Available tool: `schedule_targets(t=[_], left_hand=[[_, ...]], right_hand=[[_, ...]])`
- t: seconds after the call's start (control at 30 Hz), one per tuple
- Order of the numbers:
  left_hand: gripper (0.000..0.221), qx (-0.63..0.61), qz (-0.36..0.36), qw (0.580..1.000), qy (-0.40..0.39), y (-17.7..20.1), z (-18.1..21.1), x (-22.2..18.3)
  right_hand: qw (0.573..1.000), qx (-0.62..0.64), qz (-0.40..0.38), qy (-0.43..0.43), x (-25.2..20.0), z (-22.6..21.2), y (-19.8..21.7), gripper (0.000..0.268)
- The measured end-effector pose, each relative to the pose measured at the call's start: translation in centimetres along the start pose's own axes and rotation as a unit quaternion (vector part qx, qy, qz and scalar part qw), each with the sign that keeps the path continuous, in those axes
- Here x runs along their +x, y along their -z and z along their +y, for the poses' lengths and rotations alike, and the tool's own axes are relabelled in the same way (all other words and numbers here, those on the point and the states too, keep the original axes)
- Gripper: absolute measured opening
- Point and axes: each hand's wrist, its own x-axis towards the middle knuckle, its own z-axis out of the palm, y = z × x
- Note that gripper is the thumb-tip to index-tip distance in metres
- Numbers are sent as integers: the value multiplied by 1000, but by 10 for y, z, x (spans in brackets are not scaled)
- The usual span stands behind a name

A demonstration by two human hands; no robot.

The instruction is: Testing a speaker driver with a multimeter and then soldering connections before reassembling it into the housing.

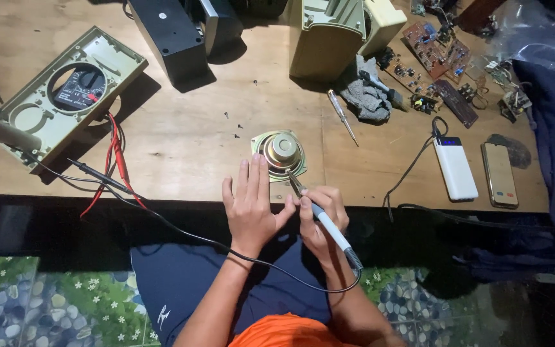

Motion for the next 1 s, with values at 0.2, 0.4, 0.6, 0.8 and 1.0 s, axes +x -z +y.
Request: schedule_targets(t=[0.2,0.4,0.6,0.8,1.0], left_hand=[[78,0,3,1000,0,0,0,1],[78,-5,5,1000,0,0,0,0],[79,-3,9,1000,2,-1,0,0],[78,-1,15,1000,-1,1,0,2],[79,-3,21,1000,2,-1,-1,1]], right_hand=[[1000,10,1,3,1,-2,1,6],[1000,18,-3,10,1,1,1,7],[1000,21,-2,12,2,-1,1,6],[1000,12,1,8,0,1,1,5],[1000,16,6,12,-1,3,-1,6]])
